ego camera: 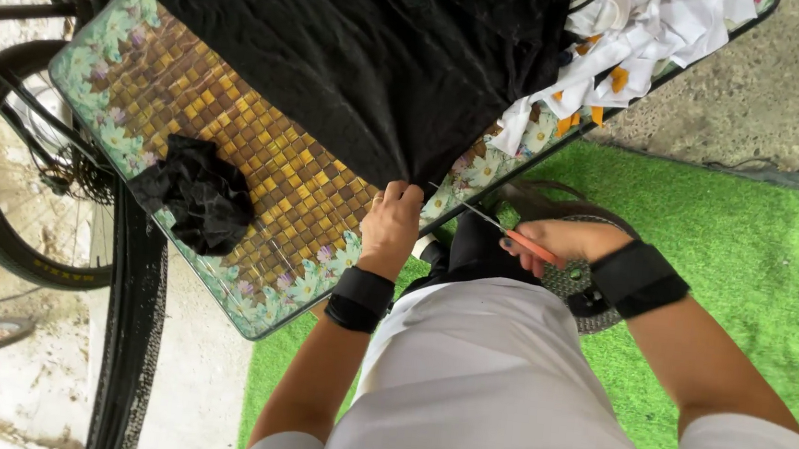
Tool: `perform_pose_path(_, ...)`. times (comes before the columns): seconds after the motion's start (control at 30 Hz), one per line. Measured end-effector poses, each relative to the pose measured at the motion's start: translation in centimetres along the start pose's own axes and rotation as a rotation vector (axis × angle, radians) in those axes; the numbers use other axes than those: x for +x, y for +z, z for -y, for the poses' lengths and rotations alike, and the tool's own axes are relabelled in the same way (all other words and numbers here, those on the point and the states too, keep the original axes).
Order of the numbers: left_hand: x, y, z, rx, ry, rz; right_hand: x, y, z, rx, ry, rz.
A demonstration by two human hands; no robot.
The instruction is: The person cuts a piece of fabric into several thin strips with a pair of scissors, holding the fabric with one hand and cutting with the other, repositioning the fabric on the table as needed.
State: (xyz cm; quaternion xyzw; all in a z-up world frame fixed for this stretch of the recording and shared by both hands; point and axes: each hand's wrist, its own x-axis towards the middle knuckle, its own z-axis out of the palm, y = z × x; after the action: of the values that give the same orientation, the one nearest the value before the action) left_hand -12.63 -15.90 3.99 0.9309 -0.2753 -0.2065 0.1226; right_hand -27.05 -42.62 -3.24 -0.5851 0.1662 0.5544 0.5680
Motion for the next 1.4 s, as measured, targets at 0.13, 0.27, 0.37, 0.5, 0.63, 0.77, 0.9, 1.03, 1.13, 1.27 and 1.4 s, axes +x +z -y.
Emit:
perform_pose_path(0.13,-0.5,-0.3,-0.2,-0.095,-0.041,-0.001,1.4,-0.4,3.9,-0.09,-0.044,0.058)
perform_pose_path(0.27,-0.8,0.5,0.1,-0.086,-0.012,-0.032,2.5,-0.5,4.8,-0.097,-0.029,0.022)
perform_pose_path(0.37,-0.8,0.8,0.0,-0.076,-0.022,-0.042,3.0,-0.5,4.4,-0.118,-0.103,0.006)
perform_pose_path(0.5,0.0,-0.7,-1.7,-0.062,-0.056,-0.044,2.5,-0.1,3.6,-0.019,-0.138,-0.057)
perform_pose_path(0.63,1.0,1.1,-1.6,0.003,-0.007,-0.049,2.2,0.3,3.2,0.038,-0.125,-0.034)
perform_pose_path(0.77,0.8,3.2,-0.9,0.029,0.009,-0.079,1.9,0.7,3.9,0.046,-0.098,-0.026)
perform_pose_path(0.9,0.3,3.5,-0.7,0.017,0.031,-0.151,2.5,0.6,4.5,-0.003,-0.109,0.006)
perform_pose_path(1.03,-0.1,3.5,-0.4,-0.021,0.039,-0.179,3.6,0.3,4.6,0.025,-0.119,0.023)
perform_pose_path(1.13,-0.2,3.5,-0.3,-0.032,0.056,-0.19,4.4,0.3,4.1,0.048,-0.154,0.04)
perform_pose_path(1.27,0.0,3.2,-0.4,-0.019,0.063,-0.198,3.9,0.2,4.5,0.088,-0.165,0.032)
perform_pose_path(1.4,-0.3,3.5,-0.4,-0.03,0.033,-0.147,3.8,0.6,4.4,0.009,-0.161,-0.003)
